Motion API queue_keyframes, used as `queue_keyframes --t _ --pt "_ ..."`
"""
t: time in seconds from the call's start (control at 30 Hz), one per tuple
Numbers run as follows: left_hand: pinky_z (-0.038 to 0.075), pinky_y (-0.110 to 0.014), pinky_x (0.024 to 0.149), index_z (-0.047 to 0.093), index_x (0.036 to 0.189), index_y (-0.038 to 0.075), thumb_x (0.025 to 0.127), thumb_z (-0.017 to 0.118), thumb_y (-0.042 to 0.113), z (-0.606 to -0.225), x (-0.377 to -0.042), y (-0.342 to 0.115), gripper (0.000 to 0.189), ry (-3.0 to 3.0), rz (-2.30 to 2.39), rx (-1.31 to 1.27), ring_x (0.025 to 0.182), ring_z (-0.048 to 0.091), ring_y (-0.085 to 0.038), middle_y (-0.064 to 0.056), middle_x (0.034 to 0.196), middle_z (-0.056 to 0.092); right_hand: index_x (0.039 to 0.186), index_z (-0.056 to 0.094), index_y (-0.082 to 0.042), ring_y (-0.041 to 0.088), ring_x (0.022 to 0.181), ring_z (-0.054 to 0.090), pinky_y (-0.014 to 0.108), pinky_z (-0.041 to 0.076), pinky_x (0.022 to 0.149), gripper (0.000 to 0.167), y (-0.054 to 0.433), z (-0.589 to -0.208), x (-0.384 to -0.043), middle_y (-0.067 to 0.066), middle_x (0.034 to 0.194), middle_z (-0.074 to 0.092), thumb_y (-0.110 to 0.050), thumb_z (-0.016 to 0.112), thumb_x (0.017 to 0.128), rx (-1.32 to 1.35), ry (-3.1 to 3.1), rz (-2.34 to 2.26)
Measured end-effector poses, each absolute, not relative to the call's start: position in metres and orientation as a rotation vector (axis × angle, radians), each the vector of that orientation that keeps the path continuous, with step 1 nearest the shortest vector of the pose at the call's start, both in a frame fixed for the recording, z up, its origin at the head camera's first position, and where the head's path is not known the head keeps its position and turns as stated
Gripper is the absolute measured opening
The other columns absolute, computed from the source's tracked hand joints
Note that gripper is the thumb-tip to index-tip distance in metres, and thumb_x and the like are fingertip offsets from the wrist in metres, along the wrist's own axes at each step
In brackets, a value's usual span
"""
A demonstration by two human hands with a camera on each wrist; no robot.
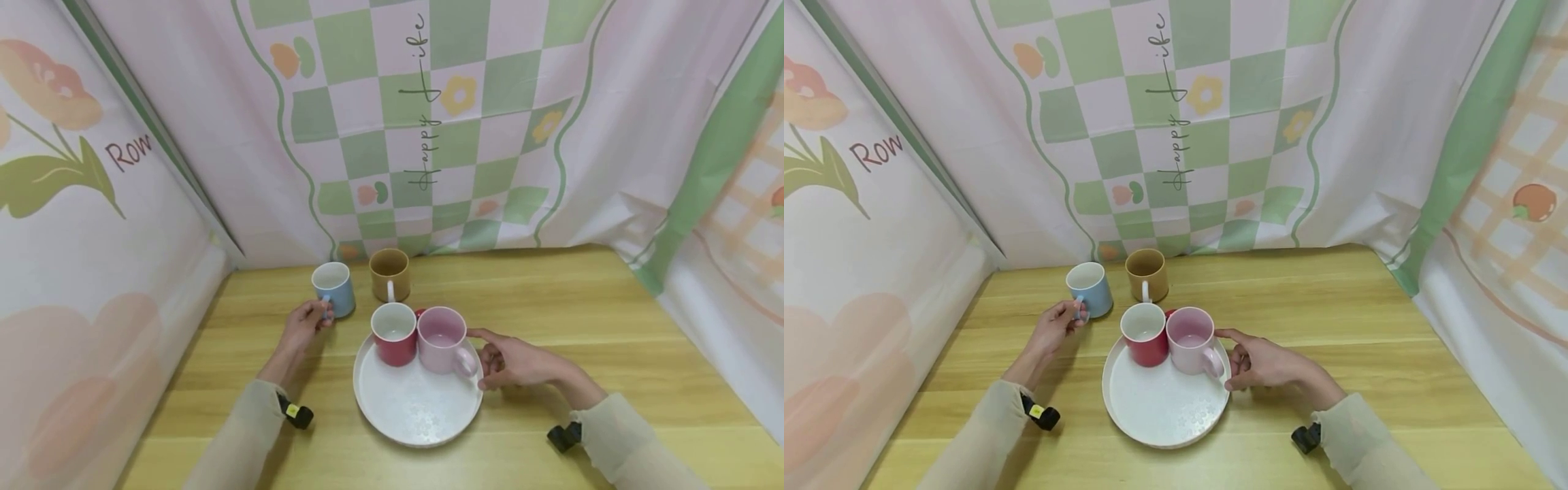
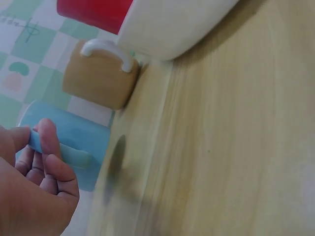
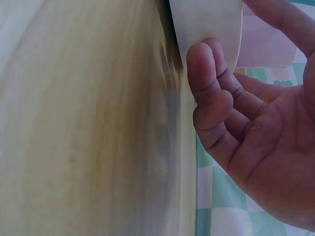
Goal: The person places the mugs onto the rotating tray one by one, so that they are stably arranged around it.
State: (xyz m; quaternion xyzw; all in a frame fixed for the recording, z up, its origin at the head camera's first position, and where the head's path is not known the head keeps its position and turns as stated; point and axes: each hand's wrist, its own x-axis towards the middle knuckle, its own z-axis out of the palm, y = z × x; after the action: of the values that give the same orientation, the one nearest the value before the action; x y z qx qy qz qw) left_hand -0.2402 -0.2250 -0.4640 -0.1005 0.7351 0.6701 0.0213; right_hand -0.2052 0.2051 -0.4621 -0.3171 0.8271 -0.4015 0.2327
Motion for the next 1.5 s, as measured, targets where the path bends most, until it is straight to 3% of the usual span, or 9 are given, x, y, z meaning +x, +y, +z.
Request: queue_keyframes --t 0.33,0.77,1.5 --pt "0.043 -0.021 0.07 0.064 0.116 0.0 0.103 0.056 0.028 -0.448 -0.22 -0.225 0.032 2.3 2.05 -0.264 0.082 0.059 -0.008 0.005 0.094 0.067 0.156 0.02 -0.002 0.011 0.075 0.062 0.023 0.055 0.064 0.099 0.206 -0.462 -0.206 0.004 0.087 0.065 -0.022 0.081 0.081 -0.869 2.259 -1.111" --pt "0.045 -0.021 0.072 0.064 0.112 0.003 0.103 0.056 0.028 -0.433 -0.196 -0.224 0.028 2.29 2.032 -0.224 0.082 0.058 -0.01 0.003 0.094 0.066 0.157 0.019 -0.003 0.01 0.075 0.062 0.023 0.055 0.064 0.101 0.208 -0.465 -0.208 0.003 0.086 0.065 -0.022 0.082 0.08 -0.889 2.249 -1.121" --pt "0.045 -0.021 0.072 0.06 0.111 -0.003 0.103 0.056 0.022 -0.411 -0.156 -0.214 0.026 2.247 2.067 -0.044 0.08 0.057 -0.011 0.001 0.094 0.065 0.157 0.02 -0.005 0.01 0.075 0.061 0.023 0.054 0.065 0.1 0.206 -0.463 -0.209 0.002 0.086 0.064 -0.022 0.082 0.081 -0.891 2.254 -1.109"
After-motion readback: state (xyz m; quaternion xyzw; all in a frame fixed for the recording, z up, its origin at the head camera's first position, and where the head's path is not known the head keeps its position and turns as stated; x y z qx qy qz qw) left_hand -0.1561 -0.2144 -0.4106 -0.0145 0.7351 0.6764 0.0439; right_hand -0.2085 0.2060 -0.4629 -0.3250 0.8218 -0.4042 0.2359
